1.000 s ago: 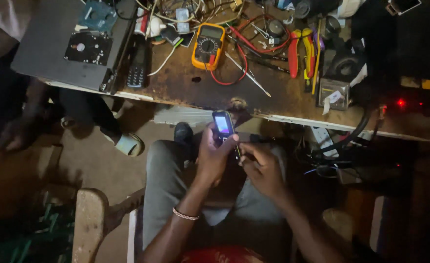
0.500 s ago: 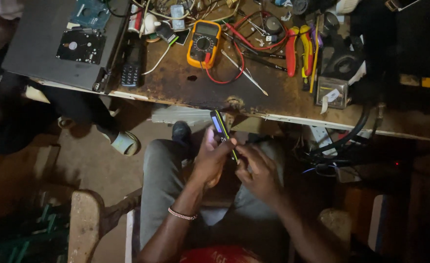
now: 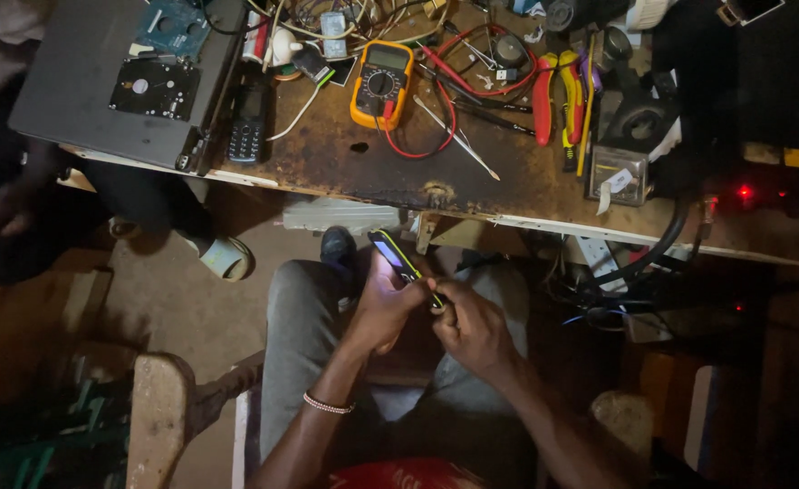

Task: Disassembling a mobile phone using a screwdriver at a repair bench

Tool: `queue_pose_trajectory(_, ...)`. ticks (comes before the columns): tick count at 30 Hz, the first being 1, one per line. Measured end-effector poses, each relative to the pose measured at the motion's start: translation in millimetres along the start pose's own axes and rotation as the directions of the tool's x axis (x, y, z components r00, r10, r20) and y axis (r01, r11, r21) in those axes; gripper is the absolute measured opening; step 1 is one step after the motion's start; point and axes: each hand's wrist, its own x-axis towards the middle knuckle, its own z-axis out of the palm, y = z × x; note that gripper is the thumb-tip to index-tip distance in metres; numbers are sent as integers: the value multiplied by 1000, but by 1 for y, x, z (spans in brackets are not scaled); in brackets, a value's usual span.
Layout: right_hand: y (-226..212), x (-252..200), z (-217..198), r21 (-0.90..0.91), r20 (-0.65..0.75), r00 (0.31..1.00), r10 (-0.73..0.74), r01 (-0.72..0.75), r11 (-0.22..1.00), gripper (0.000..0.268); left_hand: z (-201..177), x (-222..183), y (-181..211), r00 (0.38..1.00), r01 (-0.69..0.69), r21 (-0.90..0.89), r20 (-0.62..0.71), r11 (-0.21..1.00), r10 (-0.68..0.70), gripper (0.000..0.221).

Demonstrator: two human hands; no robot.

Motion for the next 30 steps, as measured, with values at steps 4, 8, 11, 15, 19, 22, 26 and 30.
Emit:
queue_pose_trajectory(4,7,-1,-3,47,-2,1000,-2,2,999,30,-2,1,-5,999,4,-17,35,1000,-4,47)
queue_pose_trajectory(8,11,6,-11,108,30,999,41,-44,993,30,12,-5,10,1000,15,-2,18,1000,-15,46)
queue_pose_trajectory(11,2,18,-19,135,52,999,13,-20,991,24,22,-9,23,999,36,-13,29,999,-36,51)
queue_pose_trajectory(15,-7,31,-33,317,56,996,72,-86,945,16,24,-11,23,982,188,399,-90,897,-166,66)
queue_pose_trajectory(19,11,14,-25,299,127,971,203,-232,926,35,9,-14,-2,976,205,155,46,966,-214,71)
queue_pose_trajectory(22,16,12,-23,122,141,944,297,-315,941,32,-15,-8,-36,962,205,-43,191,978,-193,83)
queue_pose_trajectory(26,15,25,-27,13,-94,934,345,-346,938,26,-5,-12,1,942,270,-298,277,916,-187,80)
queue_pose_trajectory(30,14,61,-33,67,-82,908,411,-407,911,25,-7,-11,45,937,224,-434,344,873,-70,74)
